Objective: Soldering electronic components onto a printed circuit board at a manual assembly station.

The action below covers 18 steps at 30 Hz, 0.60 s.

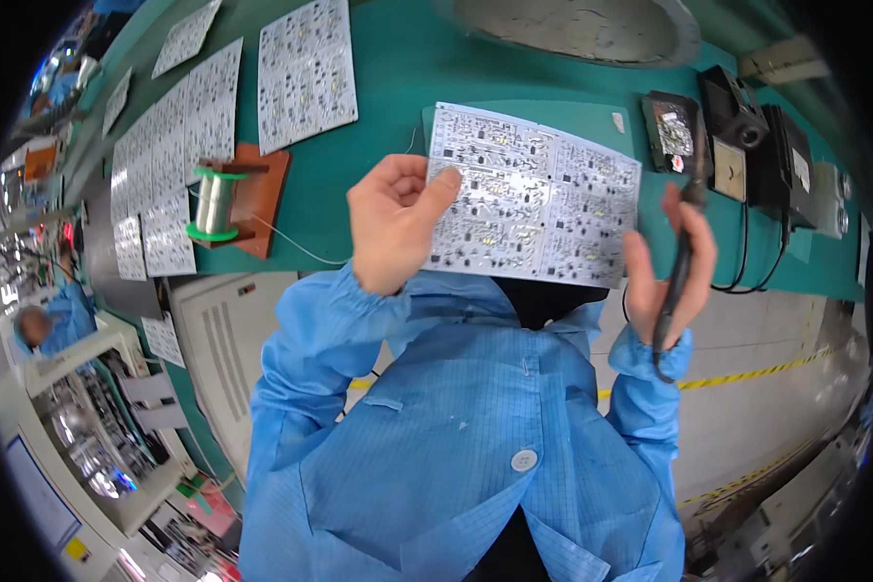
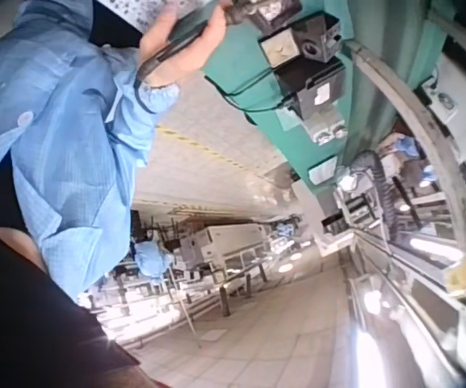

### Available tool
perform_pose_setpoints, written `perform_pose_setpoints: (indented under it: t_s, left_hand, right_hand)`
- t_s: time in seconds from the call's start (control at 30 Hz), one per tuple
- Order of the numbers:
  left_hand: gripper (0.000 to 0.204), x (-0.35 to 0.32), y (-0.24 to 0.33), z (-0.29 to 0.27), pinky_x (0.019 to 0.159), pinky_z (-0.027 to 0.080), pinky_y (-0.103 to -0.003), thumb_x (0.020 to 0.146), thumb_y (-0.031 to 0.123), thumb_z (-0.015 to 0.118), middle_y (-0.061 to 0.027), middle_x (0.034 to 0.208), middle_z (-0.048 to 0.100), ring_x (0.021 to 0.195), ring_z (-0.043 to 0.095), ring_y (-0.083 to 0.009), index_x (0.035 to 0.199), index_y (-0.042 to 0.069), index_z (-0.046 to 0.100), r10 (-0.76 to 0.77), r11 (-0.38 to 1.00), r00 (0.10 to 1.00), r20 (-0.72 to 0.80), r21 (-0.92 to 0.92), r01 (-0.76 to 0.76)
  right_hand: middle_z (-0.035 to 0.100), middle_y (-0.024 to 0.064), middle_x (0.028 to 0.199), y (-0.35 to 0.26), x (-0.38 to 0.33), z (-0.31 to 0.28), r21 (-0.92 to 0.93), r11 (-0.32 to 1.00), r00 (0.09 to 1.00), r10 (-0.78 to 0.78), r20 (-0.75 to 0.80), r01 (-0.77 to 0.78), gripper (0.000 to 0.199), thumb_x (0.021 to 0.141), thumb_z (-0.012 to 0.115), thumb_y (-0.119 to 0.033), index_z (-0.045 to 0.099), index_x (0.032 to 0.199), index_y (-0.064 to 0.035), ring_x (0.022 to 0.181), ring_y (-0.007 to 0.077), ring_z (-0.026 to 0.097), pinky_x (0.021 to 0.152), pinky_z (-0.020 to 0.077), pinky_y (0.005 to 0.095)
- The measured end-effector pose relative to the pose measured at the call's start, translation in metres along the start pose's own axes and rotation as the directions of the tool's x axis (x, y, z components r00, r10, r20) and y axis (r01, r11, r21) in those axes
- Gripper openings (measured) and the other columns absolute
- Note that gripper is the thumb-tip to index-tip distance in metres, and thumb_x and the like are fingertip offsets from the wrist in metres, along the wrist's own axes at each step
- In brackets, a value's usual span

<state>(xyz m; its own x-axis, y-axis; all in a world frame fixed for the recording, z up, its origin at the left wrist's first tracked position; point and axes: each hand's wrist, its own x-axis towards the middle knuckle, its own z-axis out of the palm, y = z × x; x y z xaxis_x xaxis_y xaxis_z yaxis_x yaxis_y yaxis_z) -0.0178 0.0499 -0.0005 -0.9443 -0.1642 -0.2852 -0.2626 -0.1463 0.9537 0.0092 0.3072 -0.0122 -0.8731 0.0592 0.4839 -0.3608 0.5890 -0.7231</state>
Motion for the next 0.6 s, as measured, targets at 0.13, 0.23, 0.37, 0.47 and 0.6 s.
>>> perform_pose_setpoints:
  t_s: [0.13,0.23,0.37,0.47,0.6]
  left_hand:
    - [0.025,0.004,-0.018,-0.005,0.058,0.048,-0.025,0.077,0.009,0.070,-0.0107,0.081,0.064,0.066,0.060,-0.0158,0.097,-0.004,0.060,0.193,0.948,0.980,-0.049,0.267,-0.173]
    - [0.029,0.011,-0.015,-0.020,0.056,0.048,-0.027,0.073,0.009,0.072,-0.0098,0.079,0.063,0.062,0.060,-0.0209,0.099,0.000,0.061,0.559,0.533,0.825,0.086,0.725,-0.436]
    - [0.020,0.027,-0.020,-0.035,0.052,0.046,-0.031,0.073,0.006,0.069,-0.0104,0.079,0.061,0.060,0.058,-0.0244,0.093,0.001,0.066,0.789,0.127,0.593,0.165,0.899,-0.419]
    - [0.013,0.025,-0.021,-0.036,0.053,0.046,-0.029,0.074,0.001,0.066,-0.0101,0.077,0.061,0.062,0.058,-0.0228,0.087,0.002,0.068,0.559,0.589,0.829,0.012,0.697,-0.408]
    - [0.014,0.019,-0.010,-0.020,0.053,0.046,-0.027,0.074,-0.003,0.064,-0.0083,0.074,0.060,0.061,0.059,-0.0213,0.085,0.003,0.069,0.397,0.851,0.918,0.014,0.369,-0.374]
  right_hand:
    - [0.054,0.0233,0.123,0.010,-0.016,0.017,-0.024,1.000,0.985,-0.008,0.173,0.012,0.053,0.074,0.068,0.004,0.046,0.121,0.0020,0.116,0.0309,0.052,0.099,0.0378,0.0387]
    - [0.054,0.0235,0.122,0.010,-0.015,0.020,-0.015,1.000,0.981,-0.011,0.192,0.014,0.052,0.074,0.067,0.006,0.047,0.121,0.0020,0.116,0.0312,0.052,0.100,0.0373,0.0392]
    - [0.056,0.0244,0.119,0.008,-0.007,0.015,-0.018,0.998,0.977,-0.062,0.202,0.067,0.045,0.079,0.063,0.002,0.047,0.121,0.0026,0.114,0.0317,0.053,0.099,0.0379,0.0397]
    - [0.058,0.0249,0.114,0.006,-0.002,0.012,0.068,0.998,0.985,-0.028,0.172,0.017,0.040,0.085,0.058,-0.008,0.046,0.122,0.0034,0.110,0.0317,0.055,0.097,0.0393,0.0402]
    - [0.063,0.0216,0.097,-0.003,0.014,0.014,0.158,0.981,0.989,0.091,0.112,-0.109,0.039,0.091,0.050,-0.022,0.051,0.118,0.0056,0.096,0.0280,0.059,0.091,0.0426,0.0389]
